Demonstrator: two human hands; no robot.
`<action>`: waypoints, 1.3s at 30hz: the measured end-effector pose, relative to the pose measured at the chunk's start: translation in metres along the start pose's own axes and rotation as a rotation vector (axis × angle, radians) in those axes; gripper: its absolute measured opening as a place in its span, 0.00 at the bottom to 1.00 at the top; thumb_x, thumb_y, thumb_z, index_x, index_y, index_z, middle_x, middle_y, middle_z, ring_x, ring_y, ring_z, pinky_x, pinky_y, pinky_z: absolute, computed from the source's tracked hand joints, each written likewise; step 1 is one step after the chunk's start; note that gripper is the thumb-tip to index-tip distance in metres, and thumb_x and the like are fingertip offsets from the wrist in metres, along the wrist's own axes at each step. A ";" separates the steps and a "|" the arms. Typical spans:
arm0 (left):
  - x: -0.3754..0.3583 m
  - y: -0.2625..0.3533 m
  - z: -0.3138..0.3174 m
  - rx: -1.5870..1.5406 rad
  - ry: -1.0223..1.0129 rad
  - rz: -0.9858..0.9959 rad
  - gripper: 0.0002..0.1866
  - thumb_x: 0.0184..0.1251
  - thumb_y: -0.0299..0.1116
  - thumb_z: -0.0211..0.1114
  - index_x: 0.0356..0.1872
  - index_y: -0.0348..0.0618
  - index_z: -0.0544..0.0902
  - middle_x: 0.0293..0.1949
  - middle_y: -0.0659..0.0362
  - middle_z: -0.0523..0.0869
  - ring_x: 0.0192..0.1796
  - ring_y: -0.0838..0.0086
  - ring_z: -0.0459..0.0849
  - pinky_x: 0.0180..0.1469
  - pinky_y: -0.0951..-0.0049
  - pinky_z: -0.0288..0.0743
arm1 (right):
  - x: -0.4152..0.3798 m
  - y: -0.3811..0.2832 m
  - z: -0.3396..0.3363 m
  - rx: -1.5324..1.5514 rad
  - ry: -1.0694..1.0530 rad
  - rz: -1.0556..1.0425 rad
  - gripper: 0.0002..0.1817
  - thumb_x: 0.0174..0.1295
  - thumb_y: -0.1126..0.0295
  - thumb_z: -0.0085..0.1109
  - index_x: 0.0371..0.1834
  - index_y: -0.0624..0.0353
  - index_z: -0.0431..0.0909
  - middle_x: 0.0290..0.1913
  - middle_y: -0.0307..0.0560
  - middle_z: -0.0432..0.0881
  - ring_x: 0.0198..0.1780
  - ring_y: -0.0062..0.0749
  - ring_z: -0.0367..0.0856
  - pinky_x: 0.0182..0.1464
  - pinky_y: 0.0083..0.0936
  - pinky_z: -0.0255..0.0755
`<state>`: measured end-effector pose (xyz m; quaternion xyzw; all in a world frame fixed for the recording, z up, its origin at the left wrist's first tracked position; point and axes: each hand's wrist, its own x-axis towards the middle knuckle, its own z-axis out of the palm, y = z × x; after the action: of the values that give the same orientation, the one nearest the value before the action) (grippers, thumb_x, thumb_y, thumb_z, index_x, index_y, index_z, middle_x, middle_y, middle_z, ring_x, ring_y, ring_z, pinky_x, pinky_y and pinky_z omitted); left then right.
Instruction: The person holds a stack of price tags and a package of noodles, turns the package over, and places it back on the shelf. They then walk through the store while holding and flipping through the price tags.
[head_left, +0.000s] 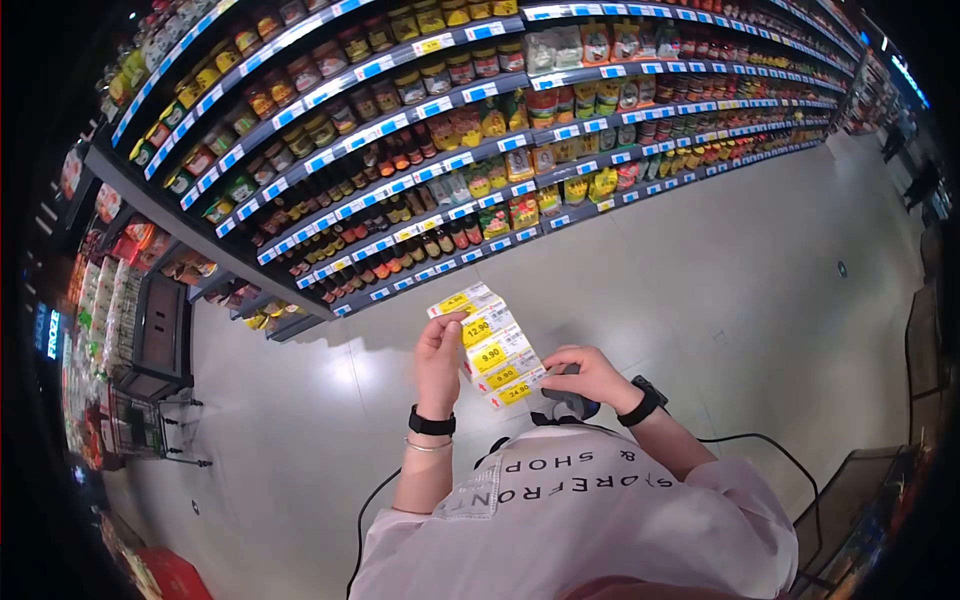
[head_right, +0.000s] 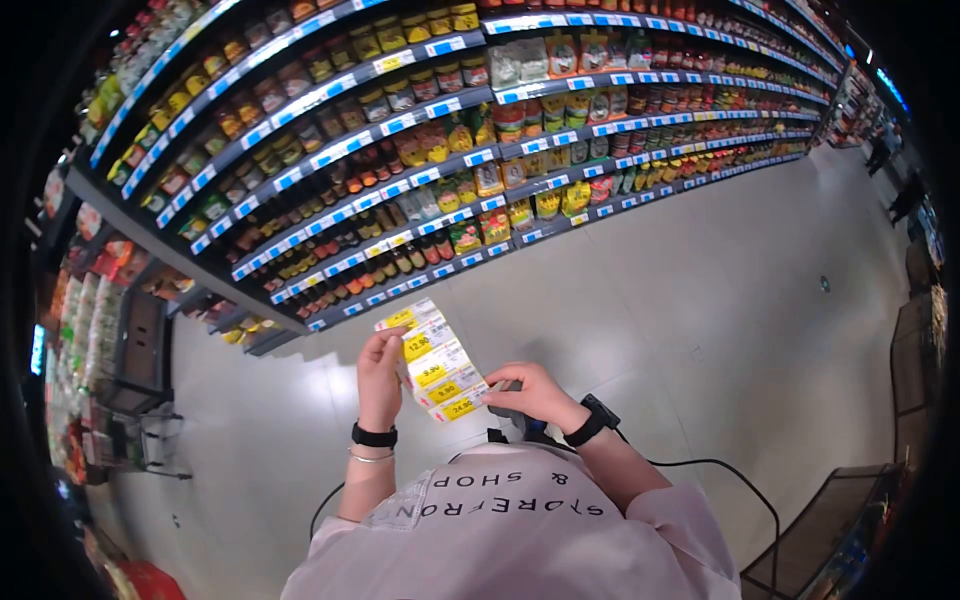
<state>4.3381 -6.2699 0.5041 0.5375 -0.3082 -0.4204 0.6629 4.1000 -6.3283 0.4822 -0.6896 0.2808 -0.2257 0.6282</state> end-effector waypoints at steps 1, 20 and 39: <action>0.001 -0.001 0.001 0.004 0.024 0.017 0.09 0.70 0.28 0.53 0.43 0.36 0.80 0.42 0.59 0.82 0.44 0.80 0.78 0.50 0.79 0.70 | 0.002 0.000 -0.002 -0.015 0.030 -0.005 0.15 0.52 0.69 0.68 0.42 0.63 0.81 0.38 0.41 0.82 0.33 0.18 0.76 0.37 0.17 0.70; -0.002 0.015 0.025 0.008 -0.107 0.052 0.10 0.70 0.28 0.53 0.45 0.36 0.79 0.46 0.57 0.82 0.47 0.78 0.78 0.52 0.78 0.70 | 0.020 -0.004 0.009 0.098 0.157 0.008 0.08 0.60 0.69 0.60 0.31 0.64 0.80 0.26 0.37 0.81 0.31 0.14 0.76 0.35 0.14 0.70; 0.012 0.029 0.042 0.021 -0.264 0.125 0.11 0.67 0.23 0.55 0.49 0.35 0.77 0.47 0.56 0.80 0.48 0.77 0.78 0.51 0.78 0.71 | 0.023 -0.006 -0.001 0.241 0.296 -0.131 0.08 0.60 0.69 0.60 0.34 0.64 0.80 0.28 0.36 0.81 0.31 0.13 0.76 0.33 0.15 0.70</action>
<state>4.3138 -6.2974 0.5416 0.4641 -0.4302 -0.4420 0.6357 4.1164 -6.3441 0.4872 -0.5855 0.2956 -0.3968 0.6421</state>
